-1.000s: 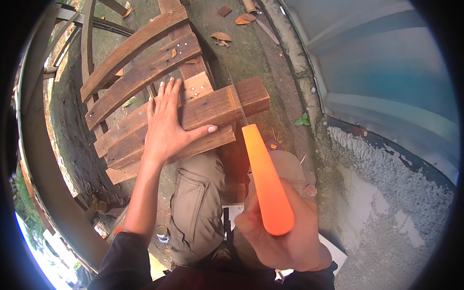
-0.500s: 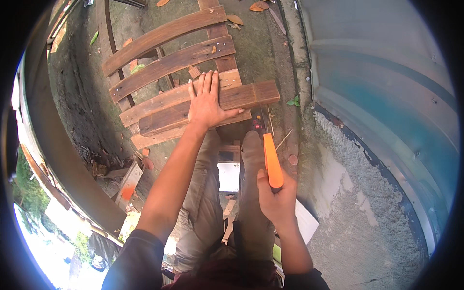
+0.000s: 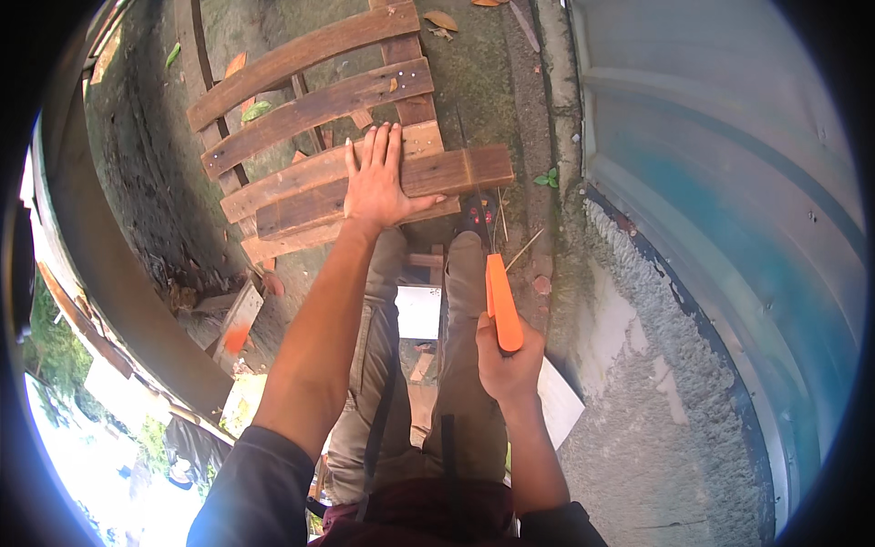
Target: The person positions a wooden pallet, then uses a hand saw to cut a plank on the pallet. The person also uses a hammer to strike a separate wooden beam. The person continues sawing the pallet plank while sitting on the ground.
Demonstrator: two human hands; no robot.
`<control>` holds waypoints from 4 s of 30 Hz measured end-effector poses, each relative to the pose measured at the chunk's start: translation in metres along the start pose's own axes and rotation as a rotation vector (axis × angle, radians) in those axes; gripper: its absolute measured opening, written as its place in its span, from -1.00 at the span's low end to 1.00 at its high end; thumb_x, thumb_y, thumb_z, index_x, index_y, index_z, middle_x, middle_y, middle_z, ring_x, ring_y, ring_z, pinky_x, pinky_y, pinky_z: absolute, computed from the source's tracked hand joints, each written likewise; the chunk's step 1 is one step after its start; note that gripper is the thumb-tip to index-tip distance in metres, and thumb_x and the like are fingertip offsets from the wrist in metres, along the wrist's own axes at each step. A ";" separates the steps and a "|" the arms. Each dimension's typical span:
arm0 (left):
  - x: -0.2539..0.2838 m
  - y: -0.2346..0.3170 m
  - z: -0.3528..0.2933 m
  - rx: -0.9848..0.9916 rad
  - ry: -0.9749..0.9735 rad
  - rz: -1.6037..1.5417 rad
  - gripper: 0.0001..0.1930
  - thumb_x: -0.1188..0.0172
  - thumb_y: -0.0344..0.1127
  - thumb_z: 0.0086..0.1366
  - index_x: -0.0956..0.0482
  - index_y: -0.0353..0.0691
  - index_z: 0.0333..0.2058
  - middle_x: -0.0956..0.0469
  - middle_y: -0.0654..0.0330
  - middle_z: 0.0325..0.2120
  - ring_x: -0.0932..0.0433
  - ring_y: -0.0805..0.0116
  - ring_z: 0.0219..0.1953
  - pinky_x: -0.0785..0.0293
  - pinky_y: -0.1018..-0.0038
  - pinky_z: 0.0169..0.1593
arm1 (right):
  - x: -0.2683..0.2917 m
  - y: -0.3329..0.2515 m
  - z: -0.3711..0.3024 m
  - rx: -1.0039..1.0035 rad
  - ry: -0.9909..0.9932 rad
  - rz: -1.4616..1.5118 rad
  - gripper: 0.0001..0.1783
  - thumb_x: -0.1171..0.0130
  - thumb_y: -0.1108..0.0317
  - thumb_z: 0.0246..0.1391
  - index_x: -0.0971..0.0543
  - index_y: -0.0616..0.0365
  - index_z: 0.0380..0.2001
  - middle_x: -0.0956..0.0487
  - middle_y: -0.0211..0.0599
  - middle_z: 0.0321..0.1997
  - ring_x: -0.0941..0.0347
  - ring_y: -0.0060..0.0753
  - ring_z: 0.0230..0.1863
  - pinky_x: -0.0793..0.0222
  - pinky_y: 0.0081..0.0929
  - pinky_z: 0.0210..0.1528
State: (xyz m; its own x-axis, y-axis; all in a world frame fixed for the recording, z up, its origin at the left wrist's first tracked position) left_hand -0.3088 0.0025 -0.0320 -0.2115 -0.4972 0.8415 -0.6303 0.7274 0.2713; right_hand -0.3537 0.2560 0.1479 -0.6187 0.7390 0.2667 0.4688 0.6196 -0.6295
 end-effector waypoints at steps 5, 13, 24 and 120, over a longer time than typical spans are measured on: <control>0.000 -0.001 -0.002 0.011 -0.008 0.016 0.45 -0.27 0.67 -0.10 0.09 -0.25 0.53 -0.03 0.04 0.51 0.08 0.06 0.57 0.27 -0.19 0.56 | -0.001 -0.008 0.004 0.039 -0.003 -0.051 -0.80 -0.19 0.46 0.24 -0.53 0.30 -0.47 -0.41 -0.54 -0.61 -0.25 -0.76 -0.55 -0.17 -0.55 -0.50; -0.003 -0.002 -0.002 0.007 0.027 0.019 0.46 -0.26 0.68 -0.09 0.10 -0.25 0.53 -0.04 0.03 0.50 0.08 0.06 0.57 0.28 -0.19 0.56 | -0.012 -0.005 0.026 0.028 0.015 -0.197 -0.77 -0.21 0.41 0.22 -0.54 0.28 -0.50 -0.41 -0.44 -0.66 -0.29 -0.66 -0.57 -0.20 -0.46 -0.51; -0.001 -0.003 0.002 0.022 -0.004 0.052 0.45 -0.27 0.67 -0.09 0.09 -0.22 0.53 -0.02 0.06 0.51 0.10 0.08 0.58 0.29 -0.18 0.57 | -0.009 0.003 0.060 -0.072 0.054 0.039 -0.76 -0.22 0.42 0.20 -0.51 0.27 -0.55 -0.40 -0.51 -0.67 -0.30 -0.73 -0.59 -0.19 -0.52 -0.54; -0.002 -0.004 -0.006 0.020 0.040 0.090 0.43 -0.22 0.69 -0.10 0.05 -0.23 0.53 -0.07 0.07 0.50 0.04 0.09 0.56 0.21 -0.16 0.57 | 0.036 0.047 -0.049 0.424 -0.066 -0.251 -0.90 -0.14 0.51 0.11 -0.54 0.28 -0.49 -0.41 -0.36 -0.63 -0.37 -0.58 -0.60 -0.30 -0.53 -0.48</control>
State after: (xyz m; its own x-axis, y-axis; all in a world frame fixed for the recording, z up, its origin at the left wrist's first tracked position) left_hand -0.3016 0.0040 -0.0322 -0.2383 -0.4107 0.8801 -0.6251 0.7584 0.1846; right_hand -0.3228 0.3250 0.1636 -0.7248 0.5539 0.4097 0.0109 0.6038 -0.7970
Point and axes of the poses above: each hand's wrist, its own z-axis towards the middle knuckle, its own x-axis out of the back of the hand, y = z × x, the point moved 10 cm from there along z, towards the middle knuckle
